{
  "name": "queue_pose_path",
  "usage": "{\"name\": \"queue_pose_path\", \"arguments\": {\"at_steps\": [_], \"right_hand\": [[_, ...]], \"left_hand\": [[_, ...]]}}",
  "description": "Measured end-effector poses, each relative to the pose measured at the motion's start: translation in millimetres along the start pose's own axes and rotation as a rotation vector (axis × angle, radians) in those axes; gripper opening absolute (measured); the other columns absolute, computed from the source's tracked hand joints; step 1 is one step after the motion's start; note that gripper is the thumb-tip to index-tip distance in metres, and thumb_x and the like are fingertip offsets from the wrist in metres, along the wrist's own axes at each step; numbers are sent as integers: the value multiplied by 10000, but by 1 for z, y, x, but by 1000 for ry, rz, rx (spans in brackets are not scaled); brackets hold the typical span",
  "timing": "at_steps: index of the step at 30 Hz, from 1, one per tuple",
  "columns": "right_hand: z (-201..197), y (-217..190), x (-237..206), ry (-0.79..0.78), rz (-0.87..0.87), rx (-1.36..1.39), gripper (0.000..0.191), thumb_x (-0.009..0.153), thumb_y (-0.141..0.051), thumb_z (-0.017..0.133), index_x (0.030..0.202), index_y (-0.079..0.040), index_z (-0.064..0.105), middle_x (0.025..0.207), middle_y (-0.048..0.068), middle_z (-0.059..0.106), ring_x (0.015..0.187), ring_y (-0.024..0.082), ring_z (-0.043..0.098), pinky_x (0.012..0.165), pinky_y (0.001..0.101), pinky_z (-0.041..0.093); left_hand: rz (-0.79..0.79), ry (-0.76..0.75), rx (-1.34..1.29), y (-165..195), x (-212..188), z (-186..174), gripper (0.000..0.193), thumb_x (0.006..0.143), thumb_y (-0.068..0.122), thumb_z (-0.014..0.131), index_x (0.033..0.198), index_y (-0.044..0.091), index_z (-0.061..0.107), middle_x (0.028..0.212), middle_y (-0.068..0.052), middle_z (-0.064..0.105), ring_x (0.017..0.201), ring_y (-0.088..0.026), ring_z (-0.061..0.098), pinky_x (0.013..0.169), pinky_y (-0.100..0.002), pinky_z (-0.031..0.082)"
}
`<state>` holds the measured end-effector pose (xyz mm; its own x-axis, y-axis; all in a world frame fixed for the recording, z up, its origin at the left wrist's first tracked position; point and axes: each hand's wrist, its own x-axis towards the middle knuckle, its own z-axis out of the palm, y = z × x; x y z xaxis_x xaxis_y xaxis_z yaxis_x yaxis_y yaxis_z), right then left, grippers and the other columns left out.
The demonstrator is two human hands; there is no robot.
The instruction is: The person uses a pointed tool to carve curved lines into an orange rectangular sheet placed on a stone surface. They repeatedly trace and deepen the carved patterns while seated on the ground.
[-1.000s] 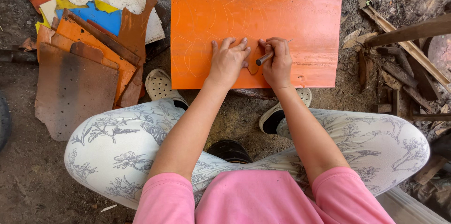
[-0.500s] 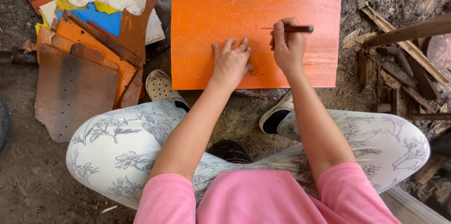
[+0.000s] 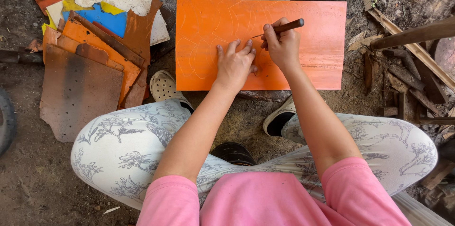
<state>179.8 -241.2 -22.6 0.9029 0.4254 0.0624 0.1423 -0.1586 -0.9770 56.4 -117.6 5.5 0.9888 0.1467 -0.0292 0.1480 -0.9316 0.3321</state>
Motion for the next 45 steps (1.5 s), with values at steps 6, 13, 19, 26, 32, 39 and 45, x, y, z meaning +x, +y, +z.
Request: {"name": "queue_pose_path", "arguments": {"at_steps": [6, 13, 19, 26, 32, 39, 45], "right_hand": [[0, -4, 3, -37, -46, -73, 226, 1057, -94, 661, 879, -1, 556, 716, 86, 688, 571, 115, 663, 500, 267, 530], [-14, -6, -3, -78, -93, -81, 226, 1060, -87, 647, 872, 3, 562, 724, 91, 679, 580, 113, 657, 509, 266, 530], [-30, 0, -17, -67, -66, -164, 217, 1069, -93, 628, 889, -7, 541, 734, 78, 678, 599, 112, 674, 513, 261, 534], [-39, 5, -31, -36, -43, -64, 200, 1097, -98, 615, 948, -5, 519, 785, 100, 676, 636, 132, 665, 550, 279, 537], [-23, 4, -45, 71, -152, -156, 191, 1087, -82, 614, 933, 2, 537, 786, 115, 697, 659, 150, 707, 572, 283, 568], [-6, -7, -68, 118, -125, -154, 230, 1059, -66, 611, 860, 8, 525, 737, 122, 696, 615, 149, 708, 544, 282, 551], [-12, -16, -80, 44, -42, -96, 232, 1053, -70, 595, 846, -4, 514, 728, 115, 690, 591, 133, 677, 531, 276, 520]], "left_hand": [[1, -7, 12, -1, 0, -2, 519, 771, 364, 819, 1242, 170, 718, 1451, 41, 588, 1354, -291, 473, 1069, -738, 373], [-24, -48, 19, -1, 1, -6, 540, 761, 385, 810, 1258, 197, 711, 1454, 64, 576, 1354, -258, 475, 1099, -719, 339], [-46, -108, 49, -1, 5, -5, 561, 766, 417, 794, 1286, 234, 688, 1473, 92, 552, 1374, -244, 459, 1159, -716, 259], [-85, -126, 17, 6, 9, -5, 542, 784, 383, 799, 1292, 234, 682, 1495, 89, 524, 1389, -252, 439, 1155, -727, 240], [-76, -117, 15, 4, 9, -3, 528, 788, 365, 802, 1282, 221, 686, 1498, 93, 524, 1381, -260, 445, 1148, -730, 253], [-67, -71, 4, 2, 6, -3, 557, 750, 371, 814, 1276, 225, 702, 1452, 98, 578, 1367, -253, 462, 1148, -718, 274], [-71, -82, 3, 3, 7, -5, 537, 775, 390, 802, 1275, 222, 701, 1444, 100, 580, 1363, -254, 457, 1143, -731, 258]]}}
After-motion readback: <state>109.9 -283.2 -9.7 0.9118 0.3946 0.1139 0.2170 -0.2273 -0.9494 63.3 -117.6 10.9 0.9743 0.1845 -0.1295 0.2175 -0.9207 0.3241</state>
